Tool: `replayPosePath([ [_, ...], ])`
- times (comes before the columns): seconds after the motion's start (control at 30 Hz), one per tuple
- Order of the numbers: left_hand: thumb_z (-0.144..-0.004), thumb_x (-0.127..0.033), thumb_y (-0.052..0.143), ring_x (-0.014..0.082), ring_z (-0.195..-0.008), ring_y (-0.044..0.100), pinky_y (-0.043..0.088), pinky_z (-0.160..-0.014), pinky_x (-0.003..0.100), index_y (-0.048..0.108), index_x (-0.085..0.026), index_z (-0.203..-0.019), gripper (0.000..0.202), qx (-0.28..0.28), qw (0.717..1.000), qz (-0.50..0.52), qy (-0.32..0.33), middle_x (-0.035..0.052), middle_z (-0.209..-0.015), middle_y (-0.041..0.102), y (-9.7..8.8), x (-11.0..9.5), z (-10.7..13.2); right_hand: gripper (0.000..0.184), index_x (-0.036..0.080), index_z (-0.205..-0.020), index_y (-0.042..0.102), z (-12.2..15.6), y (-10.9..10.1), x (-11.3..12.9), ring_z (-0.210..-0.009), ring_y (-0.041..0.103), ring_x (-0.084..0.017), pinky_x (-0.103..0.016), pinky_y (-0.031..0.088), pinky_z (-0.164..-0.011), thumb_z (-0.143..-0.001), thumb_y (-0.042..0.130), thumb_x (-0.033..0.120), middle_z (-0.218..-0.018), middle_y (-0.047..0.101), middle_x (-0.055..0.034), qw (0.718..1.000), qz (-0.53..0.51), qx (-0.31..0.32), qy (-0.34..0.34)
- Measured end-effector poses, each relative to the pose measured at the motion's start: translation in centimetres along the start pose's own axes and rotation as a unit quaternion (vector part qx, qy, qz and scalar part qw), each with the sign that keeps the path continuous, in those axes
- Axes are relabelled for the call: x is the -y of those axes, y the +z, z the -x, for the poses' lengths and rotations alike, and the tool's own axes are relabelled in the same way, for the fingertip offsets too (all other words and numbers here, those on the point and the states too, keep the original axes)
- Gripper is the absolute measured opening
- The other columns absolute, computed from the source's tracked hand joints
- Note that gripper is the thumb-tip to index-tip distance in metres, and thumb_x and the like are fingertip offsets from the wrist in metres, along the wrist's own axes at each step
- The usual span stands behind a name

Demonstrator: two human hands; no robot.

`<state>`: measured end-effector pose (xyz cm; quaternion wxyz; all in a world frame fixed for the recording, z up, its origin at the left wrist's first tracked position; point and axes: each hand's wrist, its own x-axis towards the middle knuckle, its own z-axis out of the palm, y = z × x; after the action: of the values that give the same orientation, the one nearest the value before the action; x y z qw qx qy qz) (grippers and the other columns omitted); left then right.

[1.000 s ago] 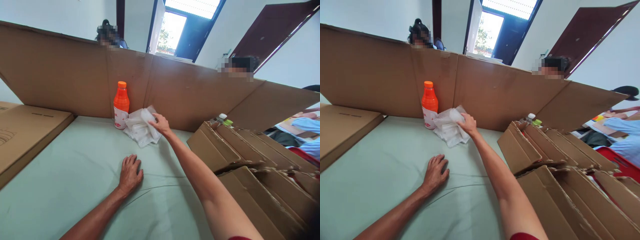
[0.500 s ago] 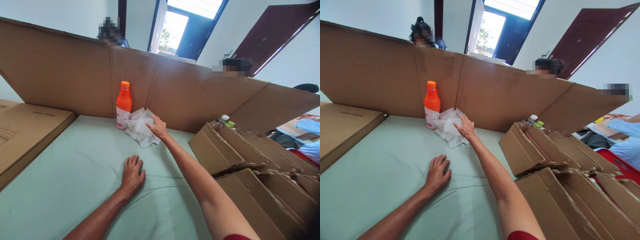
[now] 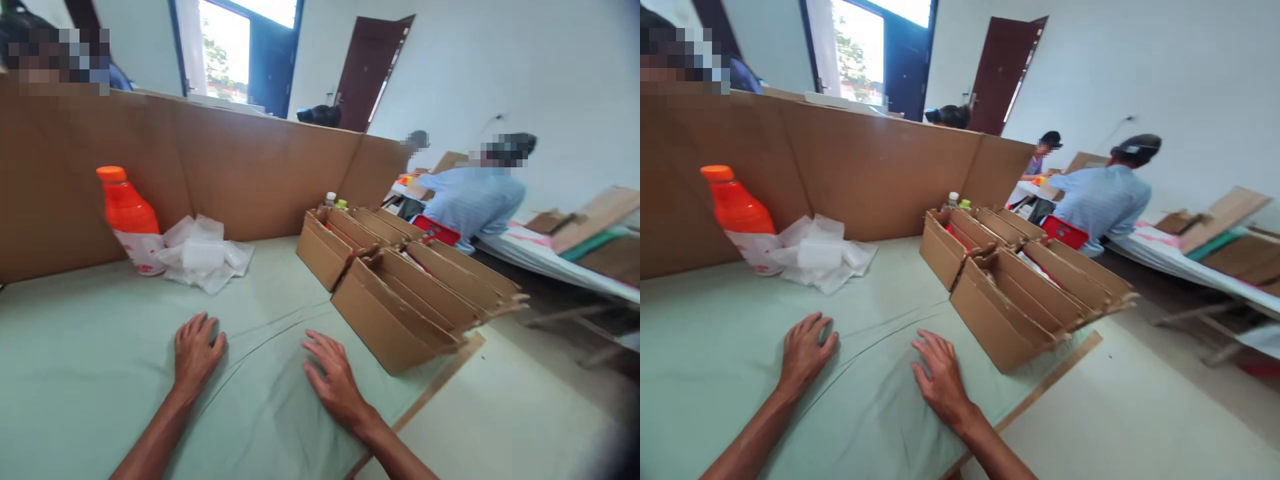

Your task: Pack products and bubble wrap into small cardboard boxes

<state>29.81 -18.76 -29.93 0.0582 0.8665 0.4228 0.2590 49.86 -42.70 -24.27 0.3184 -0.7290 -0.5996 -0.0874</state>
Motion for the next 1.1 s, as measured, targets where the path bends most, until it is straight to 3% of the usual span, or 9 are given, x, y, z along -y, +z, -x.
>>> replayPosePath([
  [0.13,-0.090,-0.029,0.048,0.0362,-0.122,0.057,0.043,-0.105,0.054,0.071,-0.016,-0.111,0.033,0.007,1.000,-0.018,0.016,0.0197,-0.130,0.064,-0.4,-0.1,-0.4,0.043,0.030,-0.133,0.058,-0.3,-8.7,-0.4,-0.125,0.061,-0.031,-0.052,0.047,-0.099,-0.092,0.057,0.019,-0.137,0.064,-0.0108,0.982,0.138,-0.126,-0.033],
  [0.27,-0.092,-0.029,0.049,0.0360,-0.125,0.055,0.040,-0.107,0.055,0.069,-0.016,-0.115,0.033,0.025,0.998,-0.045,0.021,0.0203,-0.132,0.063,-1.5,-1.6,0.1,0.051,0.022,-0.142,0.052,-2.6,-14.1,-3.1,-0.120,0.062,-0.039,-0.055,0.045,-0.094,-0.092,0.057,0.029,-0.132,0.066,-0.0183,0.949,0.298,-0.098,0.018],
  [0.4,-0.091,-0.028,0.054,0.0320,-0.133,0.051,0.036,-0.113,0.050,0.066,-0.019,-0.125,0.037,0.062,0.995,-0.045,0.070,0.0169,-0.139,0.061,-2.2,-4.5,4.0,0.037,0.021,-0.125,0.065,-3.5,-15.4,-6.2,-0.074,0.069,-0.032,-0.043,0.045,-0.068,-0.092,0.053,0.032,-0.093,0.077,-0.0146,0.924,0.372,-0.040,0.076],
  [0.5,-0.089,-0.028,0.058,0.0324,-0.140,0.046,0.031,-0.118,0.051,0.062,-0.021,-0.134,0.045,0.104,0.983,-0.012,0.149,0.0143,-0.149,0.055,-2.8,-7.1,9.0,0.026,0.022,-0.103,0.072,-3.3,-15.4,-6.9,-0.066,0.067,-0.028,-0.040,0.044,-0.063,-0.094,0.049,0.031,-0.086,0.078,-0.0111,0.933,0.349,-0.049,0.075],
  [0.73,-0.086,-0.027,0.061,0.0323,-0.146,0.042,0.032,-0.121,0.058,0.058,-0.029,-0.139,0.053,0.187,0.942,0.153,0.232,0.0076,-0.155,0.049,-5.2,-9.0,17.4,0.017,0.024,-0.094,0.070,-1.9,-15.8,-1.6,-0.072,0.069,-0.022,-0.038,0.048,-0.074,-0.097,0.053,0.025,-0.084,0.077,-0.0042,0.976,0.194,-0.033,-0.090],
  [0.8,-0.088,-0.028,0.059,0.0307,-0.139,0.051,0.040,-0.117,0.055,0.067,-0.030,-0.127,0.040,0.190,0.934,0.240,0.187,0.0078,-0.146,0.059,-5.7,-8.3,18.0,0.016,0.024,-0.097,0.069,-1.7,-15.5,1.0,-0.071,0.067,-0.019,-0.037,0.047,-0.073,-0.096,0.054,0.018,-0.085,0.077,-0.0030,0.981,0.125,-0.024,-0.147],
  [0.87,-0.091,-0.032,0.056,0.0287,-0.128,0.061,0.050,-0.109,0.048,0.069,-0.028,-0.121,0.033,0.154,0.932,0.321,0.067,0.0099,-0.136,0.067,-6.6,-7.2,18.0,0.021,0.024,-0.099,0.068,-1.6,-14.7,3.7,-0.069,0.065,-0.018,-0.036,0.047,-0.073,-0.095,0.051,0.011,-0.083,0.076,-0.0028,0.977,0.062,0.004,-0.204],
  [1.0,-0.087,-0.042,0.059,0.0273,-0.112,0.069,0.058,-0.095,0.039,0.060,-0.019,-0.131,0.049,0.001,0.895,0.382,-0.232,0.0130,-0.126,0.070,-9.7,-4.2,17.0,0.024,0.023,-0.106,0.067,-2.2,-11.7,7.8,-0.075,0.065,-0.017,-0.038,0.048,-0.081,-0.098,0.048,0.010,-0.086,0.076,-0.0029,0.956,-0.034,0.049,-0.289],
  [1.1,-0.078,-0.043,0.066,0.0280,-0.108,0.069,0.058,-0.094,0.038,0.058,-0.017,-0.130,0.059,-0.048,0.869,0.365,-0.330,0.0105,-0.117,0.071,-12.1,-2.3,17.5,0.015,0.021,-0.110,0.067,-2.4,-10.3,8.8,-0.092,0.068,-0.019,-0.041,0.047,-0.094,-0.098,0.058,0.021,-0.096,0.077,-0.0039,0.941,-0.094,0.032,-0.325],
])
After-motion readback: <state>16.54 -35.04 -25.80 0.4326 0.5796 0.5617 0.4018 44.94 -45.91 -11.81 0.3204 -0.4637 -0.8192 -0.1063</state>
